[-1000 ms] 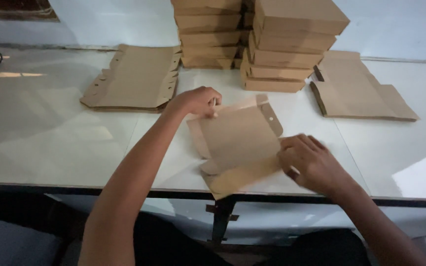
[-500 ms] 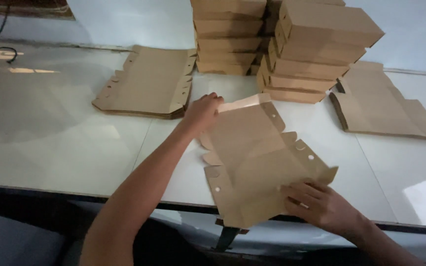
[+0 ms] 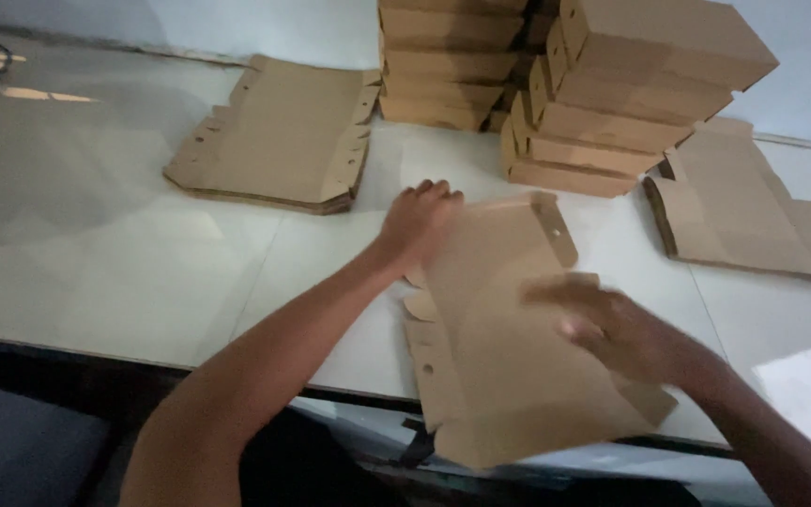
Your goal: The person assembles flat cardboard pieces into small rectangular boxes by folding and interlocking tabs. They complete one box, place it on a stack, then begin assembling a second box in the same manner.
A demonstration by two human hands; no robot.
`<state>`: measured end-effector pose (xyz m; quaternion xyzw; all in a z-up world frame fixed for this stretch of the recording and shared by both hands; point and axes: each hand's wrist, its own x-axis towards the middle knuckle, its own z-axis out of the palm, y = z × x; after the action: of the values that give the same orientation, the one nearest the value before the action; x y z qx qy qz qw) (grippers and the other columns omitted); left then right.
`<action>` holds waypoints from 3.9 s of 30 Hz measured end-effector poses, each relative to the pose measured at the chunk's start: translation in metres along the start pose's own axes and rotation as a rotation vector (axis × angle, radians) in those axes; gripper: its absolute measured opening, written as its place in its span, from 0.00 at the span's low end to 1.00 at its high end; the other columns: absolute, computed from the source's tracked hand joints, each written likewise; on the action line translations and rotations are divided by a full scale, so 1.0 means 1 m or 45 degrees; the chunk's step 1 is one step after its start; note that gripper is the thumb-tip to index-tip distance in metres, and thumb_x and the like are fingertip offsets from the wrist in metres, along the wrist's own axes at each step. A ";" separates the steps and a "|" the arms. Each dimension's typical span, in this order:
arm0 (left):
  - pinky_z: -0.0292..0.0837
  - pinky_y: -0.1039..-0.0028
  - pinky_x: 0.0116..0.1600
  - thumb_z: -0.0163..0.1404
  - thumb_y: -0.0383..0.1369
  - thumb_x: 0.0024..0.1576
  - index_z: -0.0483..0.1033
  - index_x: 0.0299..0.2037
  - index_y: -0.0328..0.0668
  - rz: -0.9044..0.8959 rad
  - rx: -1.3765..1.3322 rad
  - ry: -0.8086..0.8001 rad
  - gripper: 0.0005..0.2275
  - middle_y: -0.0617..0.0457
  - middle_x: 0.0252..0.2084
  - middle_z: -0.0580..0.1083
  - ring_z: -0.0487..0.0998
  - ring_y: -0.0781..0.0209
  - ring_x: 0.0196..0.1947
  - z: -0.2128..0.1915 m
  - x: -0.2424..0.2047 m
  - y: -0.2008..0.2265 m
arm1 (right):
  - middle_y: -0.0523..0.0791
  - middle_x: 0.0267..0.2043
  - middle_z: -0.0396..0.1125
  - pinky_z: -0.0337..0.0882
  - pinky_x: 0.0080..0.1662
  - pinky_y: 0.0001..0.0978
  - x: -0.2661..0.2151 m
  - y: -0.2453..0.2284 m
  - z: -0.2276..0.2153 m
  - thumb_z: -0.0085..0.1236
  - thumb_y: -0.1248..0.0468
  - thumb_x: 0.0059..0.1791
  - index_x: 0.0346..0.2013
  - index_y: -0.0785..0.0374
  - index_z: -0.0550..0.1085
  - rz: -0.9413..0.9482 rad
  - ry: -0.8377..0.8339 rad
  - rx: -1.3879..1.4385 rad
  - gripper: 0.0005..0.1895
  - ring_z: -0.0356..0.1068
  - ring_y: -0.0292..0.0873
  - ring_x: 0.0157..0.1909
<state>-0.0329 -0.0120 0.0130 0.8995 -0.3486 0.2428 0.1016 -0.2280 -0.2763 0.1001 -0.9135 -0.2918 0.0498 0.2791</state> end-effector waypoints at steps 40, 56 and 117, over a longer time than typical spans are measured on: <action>0.67 0.50 0.68 0.37 0.42 0.70 0.70 0.67 0.46 -0.112 -0.065 -0.565 0.19 0.49 0.68 0.70 0.66 0.54 0.71 0.040 0.018 0.044 | 0.36 0.48 0.78 0.57 0.74 0.44 0.085 0.163 0.011 0.43 0.41 0.58 0.53 0.46 0.80 0.403 0.357 -0.923 0.23 0.66 0.38 0.70; 0.78 0.55 0.47 0.56 0.24 0.59 0.65 0.50 0.42 -0.117 -0.937 -0.263 0.14 0.41 0.39 0.75 0.82 0.43 0.41 -0.049 0.014 0.028 | 0.44 0.48 0.75 0.60 0.67 0.55 0.089 0.151 0.018 0.50 0.66 0.54 0.55 0.56 0.78 -0.014 0.636 -0.780 0.16 0.70 0.47 0.60; 0.28 0.42 0.78 0.31 0.68 0.58 0.44 0.77 0.40 0.240 -0.298 -0.755 0.46 0.42 0.81 0.44 0.41 0.48 0.80 -0.068 -0.018 0.062 | 0.52 0.81 0.38 0.32 0.75 0.46 0.064 0.066 0.044 0.52 0.42 0.51 0.78 0.61 0.43 0.223 -0.005 -0.642 0.50 0.35 0.51 0.81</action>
<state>-0.1112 -0.0235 0.0631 0.8770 -0.4702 -0.0631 0.0755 -0.1530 -0.2642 0.0320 -0.9759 -0.2152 0.0013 0.0369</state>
